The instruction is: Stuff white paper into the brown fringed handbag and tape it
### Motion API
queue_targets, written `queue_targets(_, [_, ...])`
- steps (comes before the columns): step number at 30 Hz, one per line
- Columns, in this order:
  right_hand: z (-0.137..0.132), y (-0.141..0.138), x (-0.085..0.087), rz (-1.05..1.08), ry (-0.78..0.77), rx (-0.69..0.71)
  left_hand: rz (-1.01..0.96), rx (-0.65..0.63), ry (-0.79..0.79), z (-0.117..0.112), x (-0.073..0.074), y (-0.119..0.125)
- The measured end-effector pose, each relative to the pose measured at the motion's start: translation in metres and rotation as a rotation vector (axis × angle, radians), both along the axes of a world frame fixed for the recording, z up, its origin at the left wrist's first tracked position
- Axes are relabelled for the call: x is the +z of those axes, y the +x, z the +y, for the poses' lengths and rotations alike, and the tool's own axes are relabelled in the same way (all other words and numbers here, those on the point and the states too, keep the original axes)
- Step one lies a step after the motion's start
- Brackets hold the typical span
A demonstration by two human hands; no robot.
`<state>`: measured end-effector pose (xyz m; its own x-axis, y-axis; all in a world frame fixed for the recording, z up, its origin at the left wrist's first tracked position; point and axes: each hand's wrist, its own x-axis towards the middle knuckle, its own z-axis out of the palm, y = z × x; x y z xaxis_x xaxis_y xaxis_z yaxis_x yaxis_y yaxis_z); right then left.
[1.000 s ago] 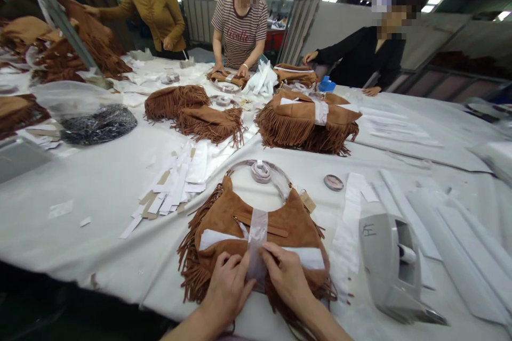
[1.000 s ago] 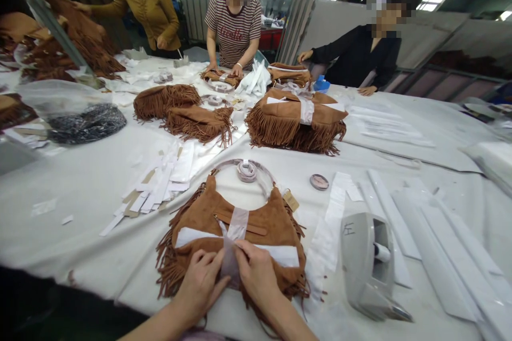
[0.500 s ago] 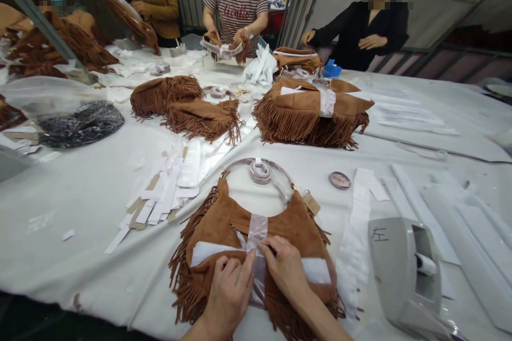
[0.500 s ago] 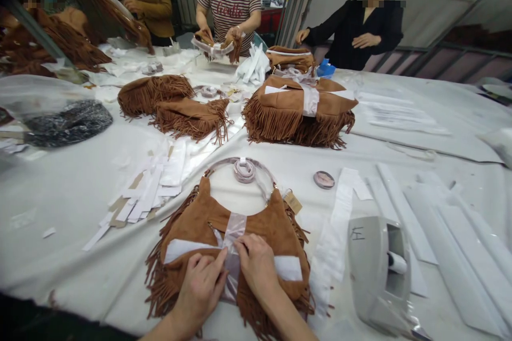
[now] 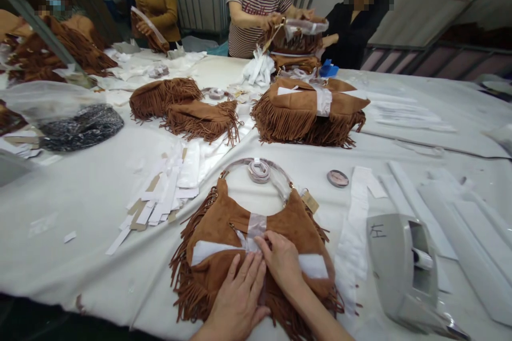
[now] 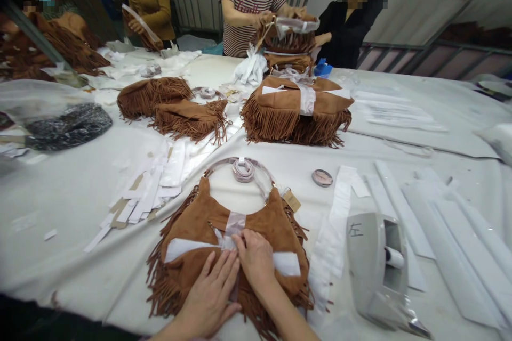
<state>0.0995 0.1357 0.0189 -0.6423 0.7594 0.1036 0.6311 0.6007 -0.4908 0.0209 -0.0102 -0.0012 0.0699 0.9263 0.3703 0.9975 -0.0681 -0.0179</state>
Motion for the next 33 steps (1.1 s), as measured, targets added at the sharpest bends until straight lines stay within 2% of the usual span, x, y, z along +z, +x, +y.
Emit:
queue_targets(3, [-0.002, -0.004, 0.003, -0.037, -0.002, -0.064, -0.001, 0.057, -0.033, -0.003, -0.013, 0.004])
queue_targets(6, [-0.004, -0.006, 0.007, -0.049, 0.003, -0.098, -0.031, 0.129, -0.02, -0.007, -0.019, 0.008])
queue_targets(11, [-0.006, -0.002, 0.008, 0.138, 0.036, -0.022, -0.042, 0.144, -0.002, -0.009, -0.017, 0.01])
queue_targets(16, [-0.005, 0.001, 0.006, 0.346, -0.044, 0.065, -0.078, 0.132, 0.02, -0.007, -0.015, 0.009])
queue_targets(24, [-0.003, -0.006, 0.002, 0.146, -0.01, -0.015, -0.093, 0.137, 0.036, -0.008, -0.01, 0.011])
queue_targets(29, [-0.002, -0.007, 0.001, 0.09, -0.002, -0.05, 0.019, 0.025, 0.081, -0.004, -0.003, 0.007])
queue_targets(33, [0.0, -0.011, -0.001, 0.07, -0.017, -0.097, 0.039, -0.005, 0.031, -0.001, -0.006, 0.001])
